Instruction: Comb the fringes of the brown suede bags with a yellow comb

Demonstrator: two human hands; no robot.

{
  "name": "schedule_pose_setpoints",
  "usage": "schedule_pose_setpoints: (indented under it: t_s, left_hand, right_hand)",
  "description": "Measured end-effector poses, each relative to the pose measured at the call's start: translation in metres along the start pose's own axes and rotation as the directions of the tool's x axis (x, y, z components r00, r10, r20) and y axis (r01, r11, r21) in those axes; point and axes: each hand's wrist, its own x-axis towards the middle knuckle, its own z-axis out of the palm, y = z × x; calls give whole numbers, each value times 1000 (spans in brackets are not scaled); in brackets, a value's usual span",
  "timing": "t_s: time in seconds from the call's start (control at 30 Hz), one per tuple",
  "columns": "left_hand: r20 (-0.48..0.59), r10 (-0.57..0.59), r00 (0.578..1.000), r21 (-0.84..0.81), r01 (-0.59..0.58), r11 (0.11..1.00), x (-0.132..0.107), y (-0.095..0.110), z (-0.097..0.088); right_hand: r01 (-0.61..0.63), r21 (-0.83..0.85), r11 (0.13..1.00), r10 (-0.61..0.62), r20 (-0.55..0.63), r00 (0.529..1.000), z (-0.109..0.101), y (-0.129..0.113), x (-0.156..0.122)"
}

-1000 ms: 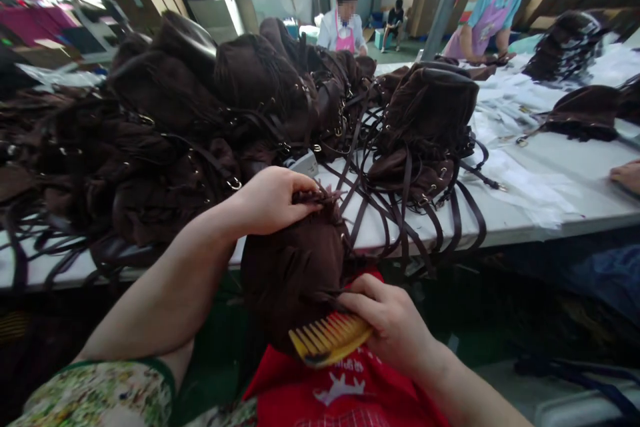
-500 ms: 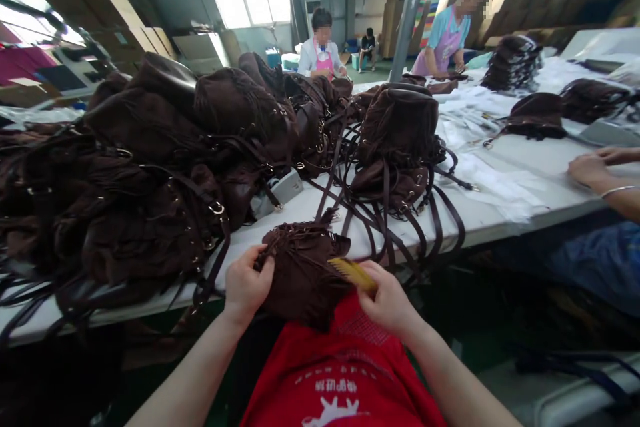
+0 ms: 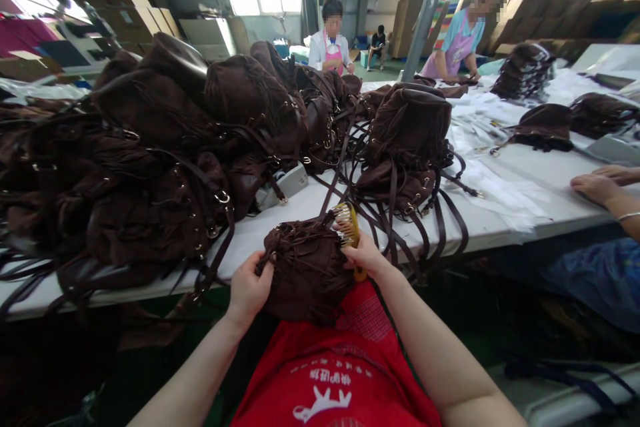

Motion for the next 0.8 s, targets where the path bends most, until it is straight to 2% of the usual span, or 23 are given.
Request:
schedule_pose_setpoints:
  t_s: [0.07,0.23,0.3,0.4,0.47,0.53,0.57,0.63,0.67,0.7,0.73,0.8]
  left_hand:
    - [2,-19,1000,-20,19,1000,0,-1,1]
    - [0,-105,994,-82,105,991,5,-7,6]
    - [-2,-129,992,-67,128,989,6,-11,10]
    - [45,-106,993,41,104,994,4,-7,16]
    - [13,4,1000,176,-6,984,2,3,21]
    - [-41,227,973,298,-205,932,3,18,26]
    - [-19,363,932,329,-337,882,5,26,28]
    - [140,569,811,297,-582,757,13,39,35]
    - [240,613,753,254,-658,709,19,43,39]
    - [323,617,717,219,-691,689,25,46,44]
    - [376,589,716,206,-684,700,31,48,48]
    - [389,488,781,242,-598,764,42,49,56]
  right_hand:
    - [-69,-51,996,71,40,997,0,5,2]
    - [-129,-142,981,123,-53,991,-9,8,-5]
    - [-138,-73,988,131,-91,987,-16,3,-14]
    - [-79,183,980,107,-147,983,-24,-8,-29]
    - [-55,310,949,109,-158,982,-25,-15,-35]
    - [-64,343,937,129,-171,977,-23,-19,-36]
    - [-66,355,933,141,-190,972,-22,-19,-34]
    - [-60,380,923,159,-234,959,-22,-19,-31]
    - [-54,391,919,161,-248,955,-23,-19,-30]
    - [-46,401,915,158,-251,955,-24,-18,-30]
    - [-36,410,912,149,-246,958,-26,-18,-31]
    - [-12,424,905,119,-227,967,-29,-15,-36]
